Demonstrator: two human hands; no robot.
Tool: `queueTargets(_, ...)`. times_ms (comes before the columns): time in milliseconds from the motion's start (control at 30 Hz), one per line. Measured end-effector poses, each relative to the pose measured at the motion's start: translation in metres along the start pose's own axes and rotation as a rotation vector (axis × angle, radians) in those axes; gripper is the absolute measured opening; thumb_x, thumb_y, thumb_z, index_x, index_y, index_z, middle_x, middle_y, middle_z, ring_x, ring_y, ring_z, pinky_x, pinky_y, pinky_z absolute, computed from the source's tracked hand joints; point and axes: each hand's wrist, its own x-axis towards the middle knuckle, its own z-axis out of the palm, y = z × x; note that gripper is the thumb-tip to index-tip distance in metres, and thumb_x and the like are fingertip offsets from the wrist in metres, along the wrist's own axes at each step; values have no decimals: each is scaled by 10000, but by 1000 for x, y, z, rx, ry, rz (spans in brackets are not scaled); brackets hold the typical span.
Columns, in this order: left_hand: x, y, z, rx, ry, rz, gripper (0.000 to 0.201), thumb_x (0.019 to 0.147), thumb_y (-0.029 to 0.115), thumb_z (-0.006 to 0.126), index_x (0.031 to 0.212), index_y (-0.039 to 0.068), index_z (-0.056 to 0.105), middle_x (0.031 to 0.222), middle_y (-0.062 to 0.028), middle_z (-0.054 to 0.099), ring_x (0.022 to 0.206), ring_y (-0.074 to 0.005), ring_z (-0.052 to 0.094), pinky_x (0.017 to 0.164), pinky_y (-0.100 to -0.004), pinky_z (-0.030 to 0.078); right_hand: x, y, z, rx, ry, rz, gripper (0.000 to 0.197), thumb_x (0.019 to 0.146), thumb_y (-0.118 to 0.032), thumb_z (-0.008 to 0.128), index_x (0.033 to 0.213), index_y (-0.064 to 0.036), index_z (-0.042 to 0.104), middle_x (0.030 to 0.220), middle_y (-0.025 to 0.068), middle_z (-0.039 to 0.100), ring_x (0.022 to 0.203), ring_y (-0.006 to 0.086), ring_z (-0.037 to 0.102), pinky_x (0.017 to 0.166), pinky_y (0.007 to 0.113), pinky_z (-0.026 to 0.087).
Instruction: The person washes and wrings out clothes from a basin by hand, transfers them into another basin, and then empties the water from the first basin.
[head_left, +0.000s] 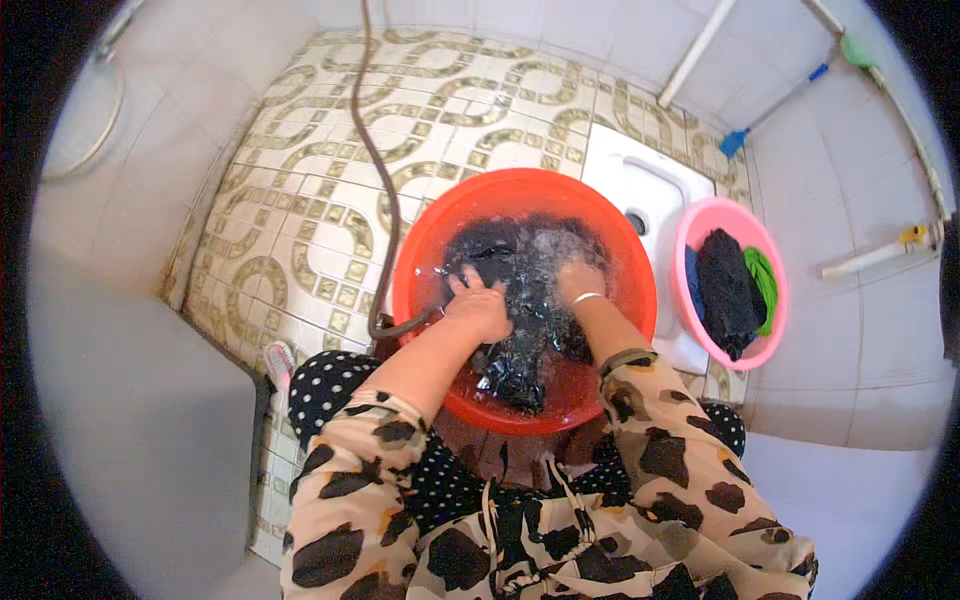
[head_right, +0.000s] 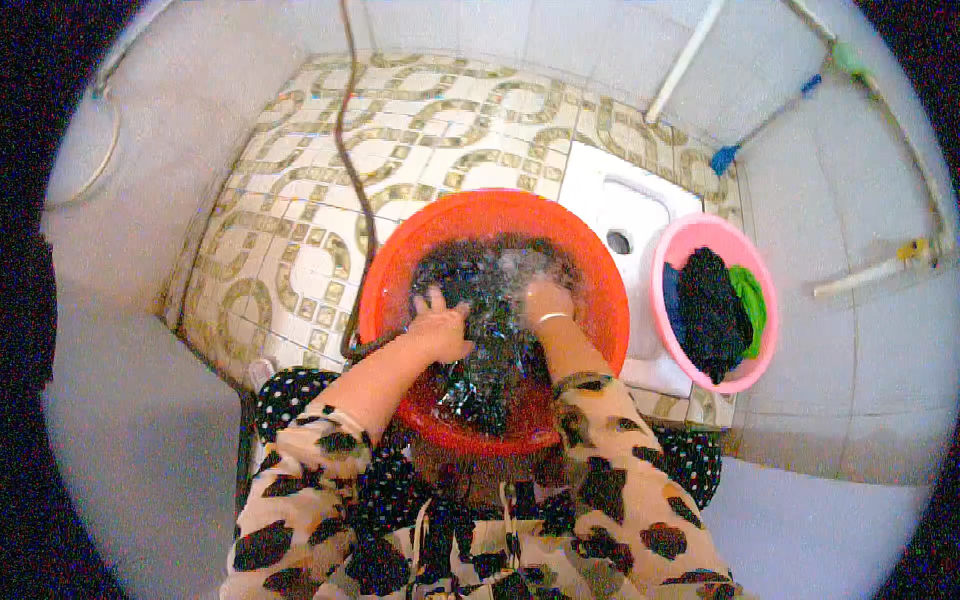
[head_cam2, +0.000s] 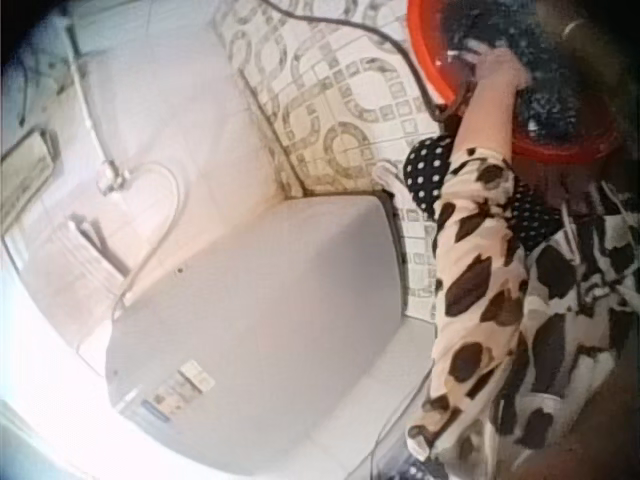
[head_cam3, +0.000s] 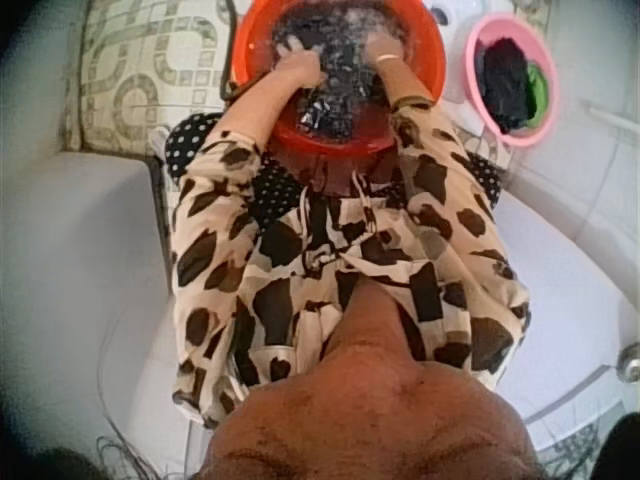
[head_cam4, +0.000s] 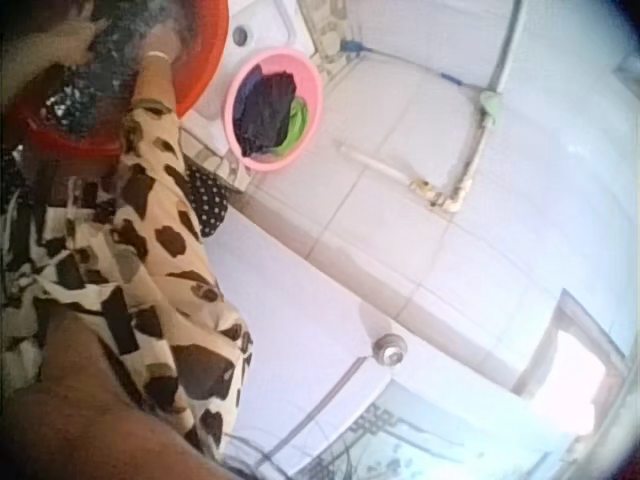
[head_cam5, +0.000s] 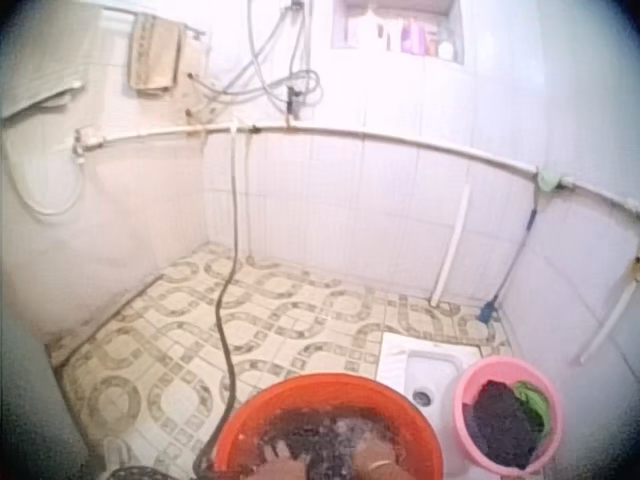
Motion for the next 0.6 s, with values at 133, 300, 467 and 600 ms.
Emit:
queueTargets(133,19,-7,7,-154,-29,17,639,759,193,558,1329,66,299,1410,-257,54,1268,-487,122,975,-545,294,-32,22,-41,300,253,-179,286,679,-78,649,960,-106,606,969,160,601,918,301,586,811,355,463)
queueTargets(300,20,-15,11,-205,26,-35,607,777,174,548,1324,57,310,1435,-183,49,1294,-415,141,967,-537,310,-106,-1,-222,332,490,-459,334,642,-26,676,962,-95,610,960,121,612,940,278,569,844,337,435)
queueTargets(467,8,-23,13,-205,55,-34,582,746,185,557,1282,64,367,1415,-248,32,1264,-486,141,990,-506,297,-157,-7,-423,71,780,-557,299,715,41,574,997,-56,600,894,34,638,824,139,589,779,272,464)
queueTargets(600,8,-16,9,-182,39,5,643,744,165,584,1322,56,324,1444,-161,34,1308,-400,92,962,-575,282,-198,64,-609,-155,1067,-342,338,826,-276,596,1098,-77,594,1046,47,594,929,122,540,839,258,419)
